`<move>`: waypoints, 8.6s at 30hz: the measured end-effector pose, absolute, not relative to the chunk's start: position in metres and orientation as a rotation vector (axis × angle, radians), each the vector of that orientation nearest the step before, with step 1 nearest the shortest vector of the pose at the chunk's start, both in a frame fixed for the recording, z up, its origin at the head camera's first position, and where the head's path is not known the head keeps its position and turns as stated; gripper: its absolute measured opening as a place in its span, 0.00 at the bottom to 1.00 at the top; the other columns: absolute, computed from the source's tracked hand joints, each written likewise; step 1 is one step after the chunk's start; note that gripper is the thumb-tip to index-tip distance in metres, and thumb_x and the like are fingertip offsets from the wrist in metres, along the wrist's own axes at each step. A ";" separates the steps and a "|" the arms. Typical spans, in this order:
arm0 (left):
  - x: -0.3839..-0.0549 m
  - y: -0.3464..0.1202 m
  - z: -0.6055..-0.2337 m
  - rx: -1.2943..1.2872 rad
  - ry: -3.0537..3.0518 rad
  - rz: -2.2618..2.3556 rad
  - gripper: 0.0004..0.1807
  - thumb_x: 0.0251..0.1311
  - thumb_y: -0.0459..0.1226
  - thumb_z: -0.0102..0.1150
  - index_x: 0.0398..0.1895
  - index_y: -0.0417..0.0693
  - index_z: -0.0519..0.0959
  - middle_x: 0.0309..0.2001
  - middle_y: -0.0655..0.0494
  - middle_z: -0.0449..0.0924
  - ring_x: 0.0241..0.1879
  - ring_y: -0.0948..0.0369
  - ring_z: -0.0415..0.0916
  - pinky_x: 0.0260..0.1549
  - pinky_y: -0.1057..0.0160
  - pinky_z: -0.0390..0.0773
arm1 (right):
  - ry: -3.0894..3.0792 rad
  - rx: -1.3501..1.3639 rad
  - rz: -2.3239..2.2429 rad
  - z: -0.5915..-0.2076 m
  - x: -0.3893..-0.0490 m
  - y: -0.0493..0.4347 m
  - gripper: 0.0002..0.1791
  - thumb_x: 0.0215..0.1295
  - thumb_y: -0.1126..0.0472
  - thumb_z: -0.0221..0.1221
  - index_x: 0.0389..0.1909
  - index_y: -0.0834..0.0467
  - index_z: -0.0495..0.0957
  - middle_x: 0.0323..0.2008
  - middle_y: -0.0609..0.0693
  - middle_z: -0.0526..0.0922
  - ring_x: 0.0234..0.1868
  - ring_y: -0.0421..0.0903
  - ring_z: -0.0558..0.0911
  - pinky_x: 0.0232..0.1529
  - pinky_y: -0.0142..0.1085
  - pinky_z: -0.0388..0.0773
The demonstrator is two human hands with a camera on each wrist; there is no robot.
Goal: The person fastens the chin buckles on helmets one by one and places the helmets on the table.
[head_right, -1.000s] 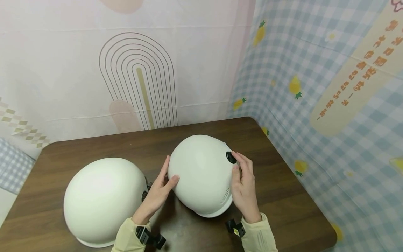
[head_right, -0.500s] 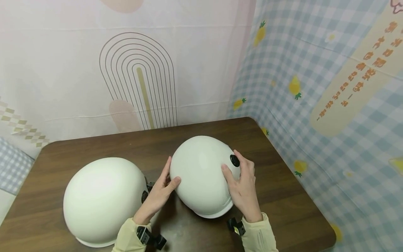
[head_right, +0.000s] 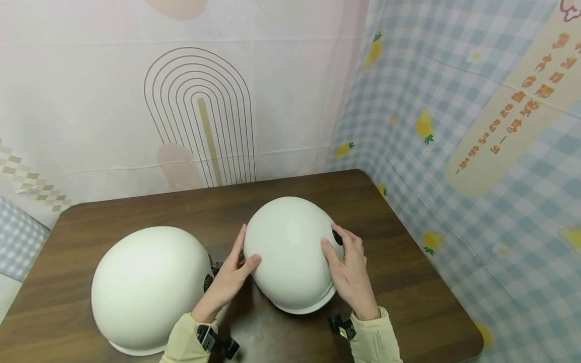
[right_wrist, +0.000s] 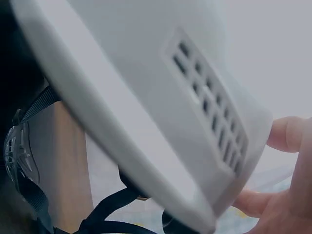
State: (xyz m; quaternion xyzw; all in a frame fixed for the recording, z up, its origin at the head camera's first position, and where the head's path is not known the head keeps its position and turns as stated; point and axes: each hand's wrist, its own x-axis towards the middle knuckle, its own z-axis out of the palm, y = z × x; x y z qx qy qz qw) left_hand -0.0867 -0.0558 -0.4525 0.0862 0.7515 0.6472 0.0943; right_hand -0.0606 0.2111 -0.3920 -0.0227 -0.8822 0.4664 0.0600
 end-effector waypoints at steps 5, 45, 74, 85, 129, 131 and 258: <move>-0.089 -0.056 -0.454 0.270 2.230 1.895 0.44 0.67 0.51 0.56 0.74 0.82 0.36 0.77 0.65 0.36 0.75 0.53 0.39 0.66 0.38 0.51 | -2.683 -0.073 1.440 -0.394 -0.061 0.213 0.34 0.72 0.38 0.47 0.72 0.50 0.61 0.69 0.60 0.56 0.67 0.58 0.59 0.61 0.62 0.59; -0.082 -0.045 -0.452 0.292 2.343 1.739 0.46 0.66 0.56 0.55 0.74 0.83 0.33 0.76 0.48 0.42 0.70 0.41 0.54 0.60 0.36 0.61 | -2.735 -0.233 1.645 -0.410 -0.069 0.225 0.42 0.71 0.33 0.42 0.74 0.57 0.52 0.72 0.60 0.54 0.70 0.58 0.58 0.65 0.60 0.58; -0.081 -0.038 -0.455 0.312 2.383 1.620 0.48 0.61 0.64 0.54 0.73 0.85 0.32 0.77 0.47 0.39 0.69 0.38 0.55 0.57 0.35 0.64 | -2.748 -0.317 1.778 -0.420 -0.070 0.235 0.45 0.70 0.31 0.40 0.74 0.61 0.50 0.73 0.62 0.52 0.73 0.58 0.52 0.68 0.57 0.52; -0.081 -0.035 -0.456 0.288 2.403 1.591 0.49 0.59 0.65 0.54 0.73 0.86 0.32 0.76 0.38 0.37 0.66 0.31 0.55 0.54 0.32 0.65 | -2.746 -0.315 1.811 -0.428 -0.073 0.238 0.44 0.72 0.33 0.40 0.75 0.61 0.50 0.73 0.62 0.52 0.73 0.58 0.51 0.68 0.57 0.51; -0.080 -0.033 -0.462 0.288 2.367 1.596 0.49 0.61 0.63 0.54 0.75 0.80 0.33 0.75 0.36 0.31 0.69 0.31 0.47 0.57 0.33 0.61 | -2.624 -0.259 1.851 -0.458 -0.079 0.236 0.42 0.73 0.32 0.34 0.76 0.58 0.50 0.74 0.57 0.52 0.74 0.56 0.51 0.69 0.57 0.48; -0.080 -0.033 -0.463 0.295 2.366 1.597 0.49 0.61 0.63 0.54 0.75 0.80 0.33 0.75 0.36 0.31 0.69 0.31 0.48 0.57 0.33 0.62 | -2.635 -0.295 1.814 -0.456 -0.078 0.235 0.42 0.73 0.33 0.34 0.76 0.58 0.50 0.74 0.59 0.52 0.74 0.57 0.50 0.69 0.57 0.48; -0.043 -0.269 -0.427 -0.384 2.666 1.508 0.47 0.66 0.62 0.47 0.79 0.57 0.37 0.71 0.31 0.44 0.64 0.31 0.56 0.52 0.29 0.64 | -2.819 0.302 1.806 -0.471 -0.068 -0.025 0.47 0.69 0.32 0.46 0.76 0.60 0.47 0.73 0.62 0.52 0.71 0.57 0.49 0.64 0.63 0.52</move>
